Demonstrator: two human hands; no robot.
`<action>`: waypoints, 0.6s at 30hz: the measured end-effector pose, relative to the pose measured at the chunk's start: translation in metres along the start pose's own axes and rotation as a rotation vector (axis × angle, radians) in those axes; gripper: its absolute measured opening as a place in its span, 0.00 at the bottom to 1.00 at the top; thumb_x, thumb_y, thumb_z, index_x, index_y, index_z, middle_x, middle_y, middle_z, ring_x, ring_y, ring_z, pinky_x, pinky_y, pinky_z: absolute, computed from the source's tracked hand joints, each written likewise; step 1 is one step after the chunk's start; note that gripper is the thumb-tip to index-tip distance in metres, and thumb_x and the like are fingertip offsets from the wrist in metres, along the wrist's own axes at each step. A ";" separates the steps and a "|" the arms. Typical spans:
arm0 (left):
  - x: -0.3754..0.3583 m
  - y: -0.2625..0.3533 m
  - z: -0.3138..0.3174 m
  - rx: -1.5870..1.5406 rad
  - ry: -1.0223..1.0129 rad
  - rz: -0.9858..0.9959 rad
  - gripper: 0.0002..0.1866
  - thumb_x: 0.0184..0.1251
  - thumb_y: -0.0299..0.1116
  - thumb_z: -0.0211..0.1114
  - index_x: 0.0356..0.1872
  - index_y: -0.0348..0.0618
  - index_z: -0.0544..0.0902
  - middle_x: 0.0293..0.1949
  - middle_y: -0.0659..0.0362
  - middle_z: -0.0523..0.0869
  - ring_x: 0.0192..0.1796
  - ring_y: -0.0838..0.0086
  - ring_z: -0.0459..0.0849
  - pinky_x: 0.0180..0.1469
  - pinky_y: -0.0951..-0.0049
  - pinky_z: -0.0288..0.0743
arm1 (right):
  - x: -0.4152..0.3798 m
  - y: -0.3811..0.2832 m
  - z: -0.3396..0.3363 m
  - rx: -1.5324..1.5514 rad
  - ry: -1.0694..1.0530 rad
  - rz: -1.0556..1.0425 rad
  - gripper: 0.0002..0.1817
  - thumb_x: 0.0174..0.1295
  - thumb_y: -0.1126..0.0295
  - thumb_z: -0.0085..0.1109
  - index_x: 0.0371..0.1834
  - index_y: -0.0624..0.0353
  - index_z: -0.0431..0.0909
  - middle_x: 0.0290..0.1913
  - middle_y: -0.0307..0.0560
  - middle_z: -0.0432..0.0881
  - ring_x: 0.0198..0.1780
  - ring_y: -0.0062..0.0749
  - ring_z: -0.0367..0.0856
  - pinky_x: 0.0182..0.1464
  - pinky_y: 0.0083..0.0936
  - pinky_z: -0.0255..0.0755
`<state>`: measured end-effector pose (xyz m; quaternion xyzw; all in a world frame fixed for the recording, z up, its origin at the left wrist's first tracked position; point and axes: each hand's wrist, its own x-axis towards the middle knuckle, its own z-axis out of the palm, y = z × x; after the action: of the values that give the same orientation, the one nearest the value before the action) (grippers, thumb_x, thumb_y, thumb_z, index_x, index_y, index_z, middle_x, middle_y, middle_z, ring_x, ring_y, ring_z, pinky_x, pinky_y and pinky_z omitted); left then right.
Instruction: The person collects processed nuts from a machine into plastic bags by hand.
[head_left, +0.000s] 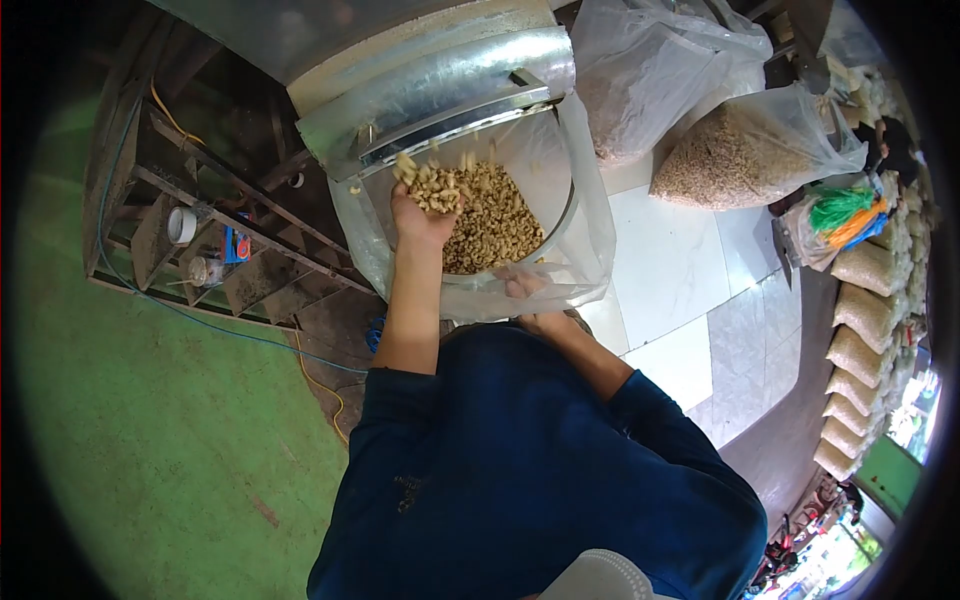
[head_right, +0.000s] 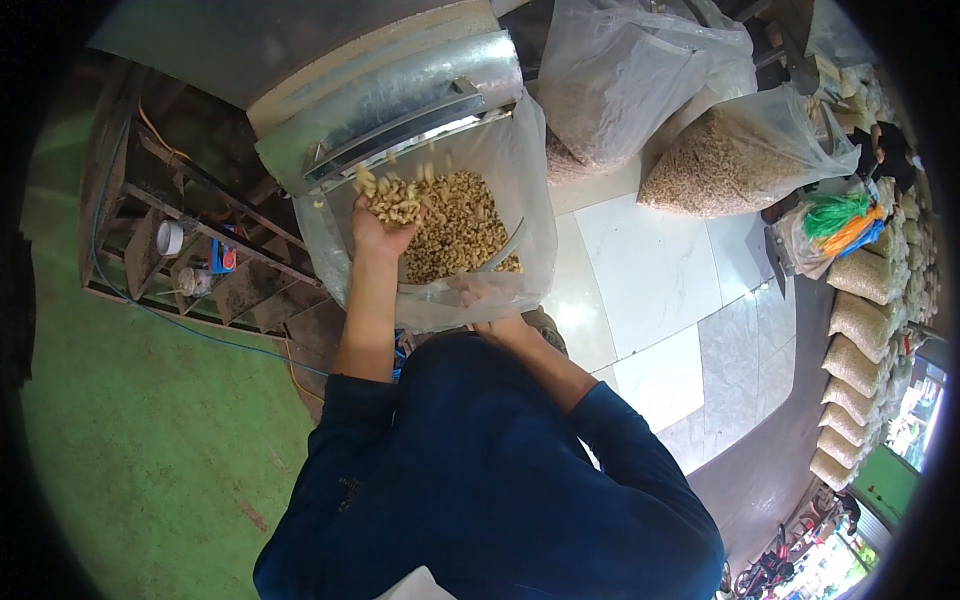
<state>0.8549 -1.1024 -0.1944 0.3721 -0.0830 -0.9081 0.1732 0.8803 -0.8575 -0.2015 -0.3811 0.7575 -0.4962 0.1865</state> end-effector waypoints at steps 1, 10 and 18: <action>0.001 0.000 -0.001 -0.015 -0.087 0.008 0.26 0.72 0.49 0.32 0.56 0.46 0.73 0.57 0.51 0.76 0.61 0.56 0.72 0.64 0.48 0.63 | 0.001 -0.002 -0.001 0.007 -0.011 0.013 0.21 0.69 0.58 0.43 0.50 0.66 0.77 0.47 0.62 0.81 0.48 0.58 0.79 0.52 0.44 0.71; 0.000 -0.001 0.002 -0.042 -0.145 0.051 0.28 0.72 0.53 0.32 0.59 0.48 0.72 0.60 0.53 0.74 0.59 0.58 0.75 0.62 0.48 0.66 | 0.003 -0.008 -0.004 -0.002 -0.035 0.047 0.24 0.70 0.55 0.41 0.49 0.65 0.78 0.47 0.63 0.80 0.49 0.60 0.78 0.52 0.44 0.71; -0.004 0.000 0.007 -0.010 -0.182 0.039 0.24 0.73 0.53 0.38 0.51 0.53 0.77 0.48 0.60 0.80 0.48 0.65 0.79 0.52 0.58 0.73 | 0.002 0.000 -0.001 -0.039 -0.029 0.029 0.25 0.69 0.53 0.41 0.49 0.65 0.78 0.44 0.63 0.80 0.46 0.60 0.79 0.50 0.45 0.71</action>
<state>0.8526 -1.1011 -0.1870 0.2857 -0.1010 -0.9350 0.1844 0.8788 -0.8581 -0.2005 -0.3810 0.7696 -0.4729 0.1971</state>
